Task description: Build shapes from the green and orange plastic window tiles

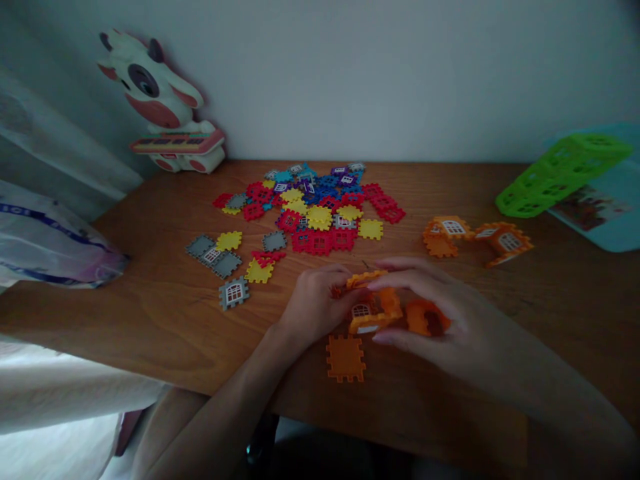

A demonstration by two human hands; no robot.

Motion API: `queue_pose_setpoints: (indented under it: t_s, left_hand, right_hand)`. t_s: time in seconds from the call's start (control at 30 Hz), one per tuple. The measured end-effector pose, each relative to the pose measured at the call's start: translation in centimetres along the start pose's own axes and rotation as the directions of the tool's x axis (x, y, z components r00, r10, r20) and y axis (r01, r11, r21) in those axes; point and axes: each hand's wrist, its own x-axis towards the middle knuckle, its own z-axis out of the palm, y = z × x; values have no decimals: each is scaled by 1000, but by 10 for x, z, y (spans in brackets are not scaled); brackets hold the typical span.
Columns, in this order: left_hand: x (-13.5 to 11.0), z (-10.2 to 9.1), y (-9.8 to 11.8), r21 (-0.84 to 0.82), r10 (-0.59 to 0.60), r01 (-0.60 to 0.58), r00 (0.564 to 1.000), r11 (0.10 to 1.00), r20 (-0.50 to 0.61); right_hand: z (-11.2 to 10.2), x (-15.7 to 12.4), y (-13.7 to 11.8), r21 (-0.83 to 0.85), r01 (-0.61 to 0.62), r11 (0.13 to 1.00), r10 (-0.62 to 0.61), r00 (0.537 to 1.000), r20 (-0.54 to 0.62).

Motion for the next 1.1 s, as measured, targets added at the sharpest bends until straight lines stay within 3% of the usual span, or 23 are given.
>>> queue_pose_setpoints:
  t_s: [0.07, 0.17, 0.23, 0.33, 0.43, 0.7, 0.83, 1.1]
  left_hand:
    - [0, 1, -1, 71, -14, 18, 998, 997, -60]
    - [0, 3, -2, 139, -28, 52, 985, 989, -170]
    - [0, 5, -2, 138, -38, 67, 978, 988, -206]
    - [-2, 7, -2, 126, -28, 52, 982, 991, -188]
    - [-4, 9, 0, 101, 3, 11, 990, 995, -138]
    - [-10, -6, 14, -66, -76, 80, 995, 995, 64]
    - [-12, -11, 15, -99, -76, 92, 985, 991, 155]
    - [-10, -5, 10, -106, -99, 115, 985, 988, 145]
  right_hand:
    - [-7, -1, 3, 26, -71, 997, 74, 988, -132]
    - [-24, -4, 11, 9, -226, 974, 215, 915, -343]
    - [-35, -9, 16, -87, -337, 937, 283, 883, -375]
    - [-44, -16, 19, -173, -468, 867, 410, 866, -286]
    - [-39, -20, 17, -205, -523, 827, 483, 848, -217]
    - [-16, -35, 23, -308, -388, 869, 360, 921, -147]
    - [-18, -36, 20, -317, -437, 842, 391, 899, -199]
    - [-7, -28, 11, -471, -457, 754, 458, 880, -121]
